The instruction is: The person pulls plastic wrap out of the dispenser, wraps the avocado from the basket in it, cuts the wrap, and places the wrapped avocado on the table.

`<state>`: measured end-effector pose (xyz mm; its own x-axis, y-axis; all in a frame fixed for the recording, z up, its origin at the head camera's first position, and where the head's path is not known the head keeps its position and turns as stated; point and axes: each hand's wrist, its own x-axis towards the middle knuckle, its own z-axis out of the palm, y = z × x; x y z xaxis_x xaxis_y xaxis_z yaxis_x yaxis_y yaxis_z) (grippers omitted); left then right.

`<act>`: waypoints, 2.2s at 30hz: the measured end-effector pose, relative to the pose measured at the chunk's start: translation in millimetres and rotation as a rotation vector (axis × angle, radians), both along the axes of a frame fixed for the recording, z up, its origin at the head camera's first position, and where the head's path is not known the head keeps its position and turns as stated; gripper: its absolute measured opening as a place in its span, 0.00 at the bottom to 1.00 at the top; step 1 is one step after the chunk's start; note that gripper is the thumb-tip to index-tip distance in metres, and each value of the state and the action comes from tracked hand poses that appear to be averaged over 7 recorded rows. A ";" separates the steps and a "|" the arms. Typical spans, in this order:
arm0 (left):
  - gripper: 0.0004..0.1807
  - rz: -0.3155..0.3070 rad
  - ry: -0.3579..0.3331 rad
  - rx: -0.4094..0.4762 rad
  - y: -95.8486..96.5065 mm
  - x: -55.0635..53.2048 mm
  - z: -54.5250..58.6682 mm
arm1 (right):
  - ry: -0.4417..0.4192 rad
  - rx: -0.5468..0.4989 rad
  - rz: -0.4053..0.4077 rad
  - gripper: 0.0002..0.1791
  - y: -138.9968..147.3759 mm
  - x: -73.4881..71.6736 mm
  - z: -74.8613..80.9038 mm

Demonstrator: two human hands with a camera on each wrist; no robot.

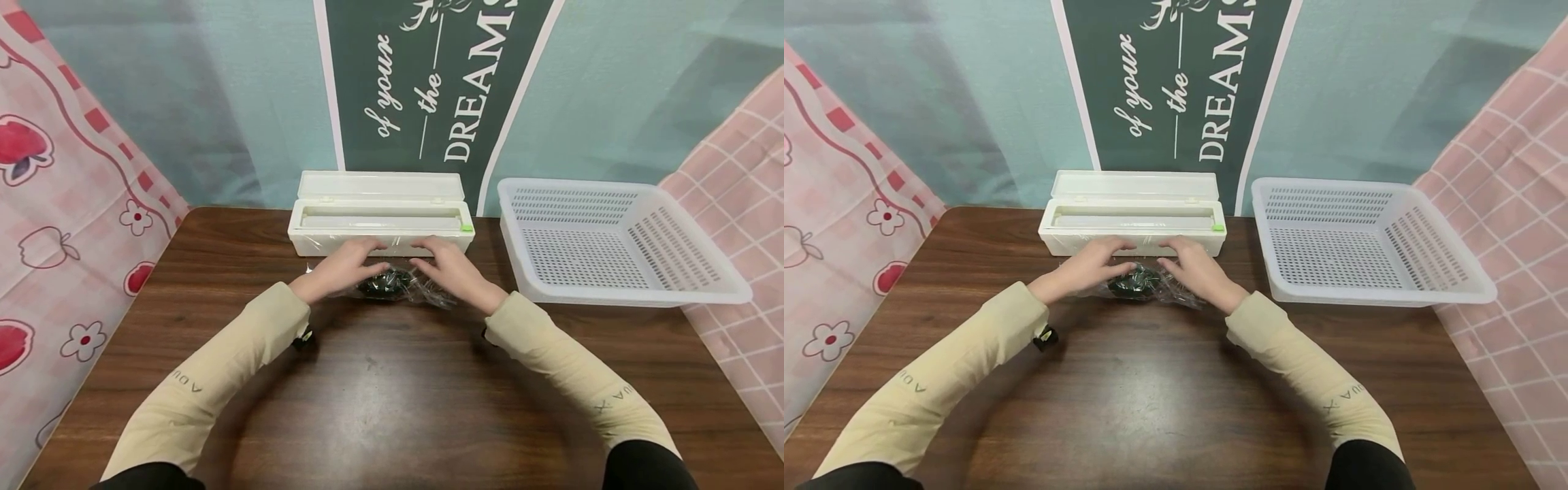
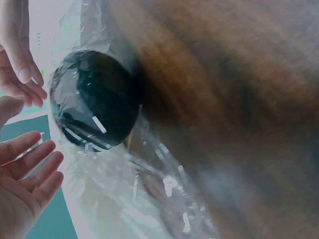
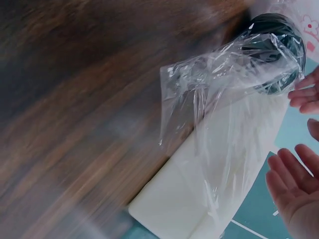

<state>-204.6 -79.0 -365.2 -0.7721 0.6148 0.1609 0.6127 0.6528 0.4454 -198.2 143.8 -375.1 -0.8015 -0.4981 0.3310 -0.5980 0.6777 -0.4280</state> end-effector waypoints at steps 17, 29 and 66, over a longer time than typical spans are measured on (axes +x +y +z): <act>0.20 -0.040 0.054 -0.078 10.0 -17.9 21.6 | 0.117 -0.130 -0.234 0.18 12.7 -7.1 3.7; 0.19 -0.083 0.120 -0.104 21.2 -31.2 29.6 | 0.108 -0.247 -0.363 0.23 25.7 -17.4 0.6; 0.18 -0.128 0.189 -0.184 61.7 -58.9 54.9 | -0.081 -0.310 -0.549 0.25 44.8 -34.2 -15.0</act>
